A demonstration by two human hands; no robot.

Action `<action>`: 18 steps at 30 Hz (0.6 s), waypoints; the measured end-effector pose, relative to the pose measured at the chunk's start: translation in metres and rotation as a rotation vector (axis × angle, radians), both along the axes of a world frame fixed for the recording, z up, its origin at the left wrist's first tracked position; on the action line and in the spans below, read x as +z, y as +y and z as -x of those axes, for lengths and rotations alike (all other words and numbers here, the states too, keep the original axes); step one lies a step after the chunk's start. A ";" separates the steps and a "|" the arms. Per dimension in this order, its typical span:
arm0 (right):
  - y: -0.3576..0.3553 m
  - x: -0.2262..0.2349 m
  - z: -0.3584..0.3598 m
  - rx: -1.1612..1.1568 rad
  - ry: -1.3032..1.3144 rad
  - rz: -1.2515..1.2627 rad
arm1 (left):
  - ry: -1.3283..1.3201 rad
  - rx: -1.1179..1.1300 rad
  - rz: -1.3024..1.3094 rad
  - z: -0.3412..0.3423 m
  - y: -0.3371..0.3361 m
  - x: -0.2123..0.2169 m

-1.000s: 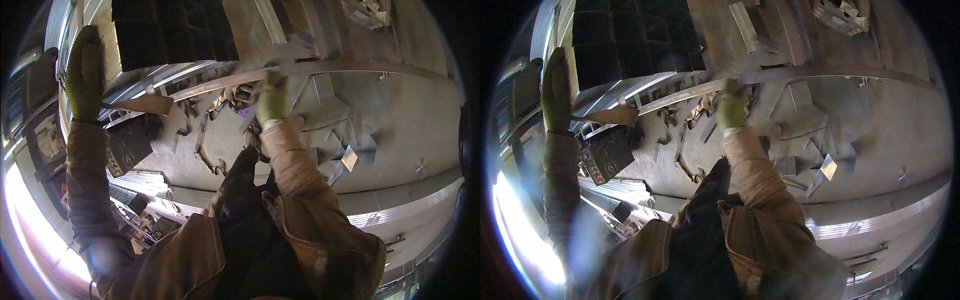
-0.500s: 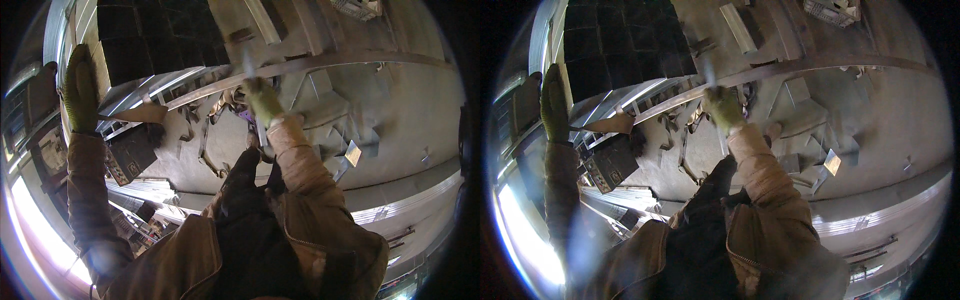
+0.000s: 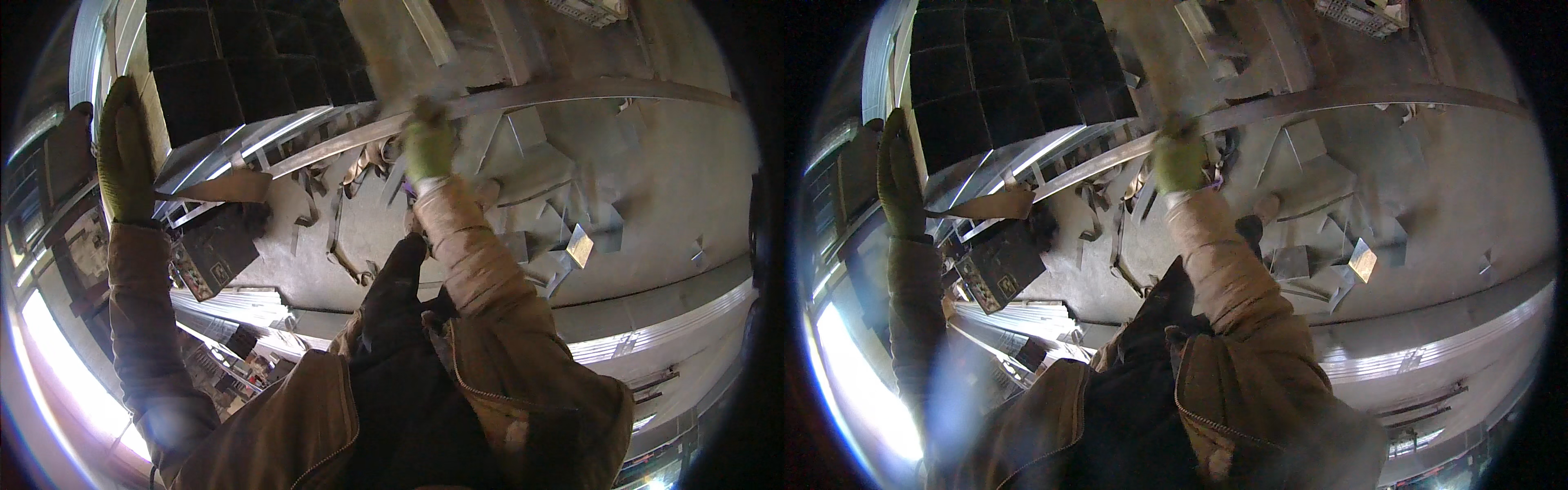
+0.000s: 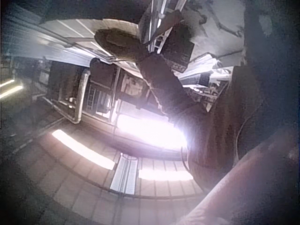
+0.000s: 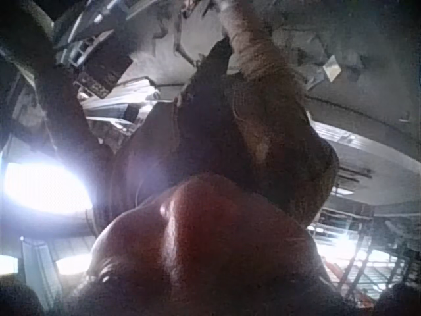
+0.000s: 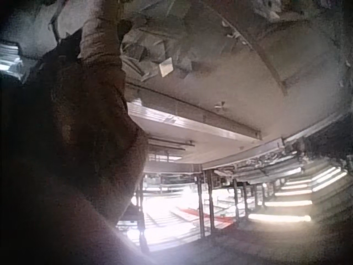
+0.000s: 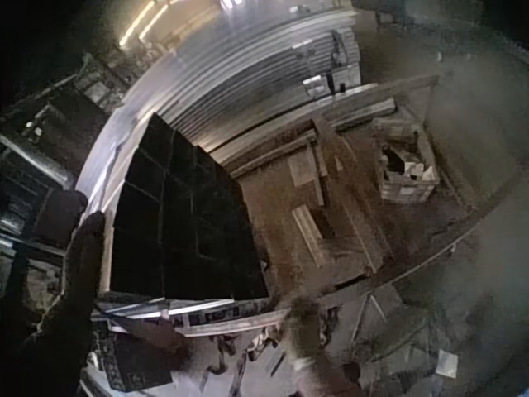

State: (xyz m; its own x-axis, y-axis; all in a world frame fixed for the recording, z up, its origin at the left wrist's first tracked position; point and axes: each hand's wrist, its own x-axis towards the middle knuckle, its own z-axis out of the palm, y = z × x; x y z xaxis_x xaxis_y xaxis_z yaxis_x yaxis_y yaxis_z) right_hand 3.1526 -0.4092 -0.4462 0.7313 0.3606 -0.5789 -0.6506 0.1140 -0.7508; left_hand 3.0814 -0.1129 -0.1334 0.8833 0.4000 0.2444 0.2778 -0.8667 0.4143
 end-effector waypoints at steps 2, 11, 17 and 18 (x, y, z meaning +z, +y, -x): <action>0.005 -0.009 0.005 0.386 -0.233 0.154 | 0.007 -0.013 0.006 -0.002 -0.002 0.001; 0.000 -0.009 0.002 0.230 -0.443 0.176 | -0.012 0.012 0.099 0.000 0.002 0.001; 0.019 -0.019 0.008 0.222 -0.491 0.142 | -0.004 0.029 0.012 0.002 0.010 -0.003; 0.021 -0.016 0.006 0.050 -0.243 0.060 | 0.004 0.028 -0.019 0.004 0.008 -0.002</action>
State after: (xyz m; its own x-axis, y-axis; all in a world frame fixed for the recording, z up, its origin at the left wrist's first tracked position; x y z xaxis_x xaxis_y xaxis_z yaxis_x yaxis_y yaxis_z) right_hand 3.1468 -0.3879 -0.4620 0.8335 0.3702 -0.4102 -0.4541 0.0361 -0.8902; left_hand 3.0777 -0.1046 -0.1349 0.8727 0.4202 0.2486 0.3042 -0.8662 0.3965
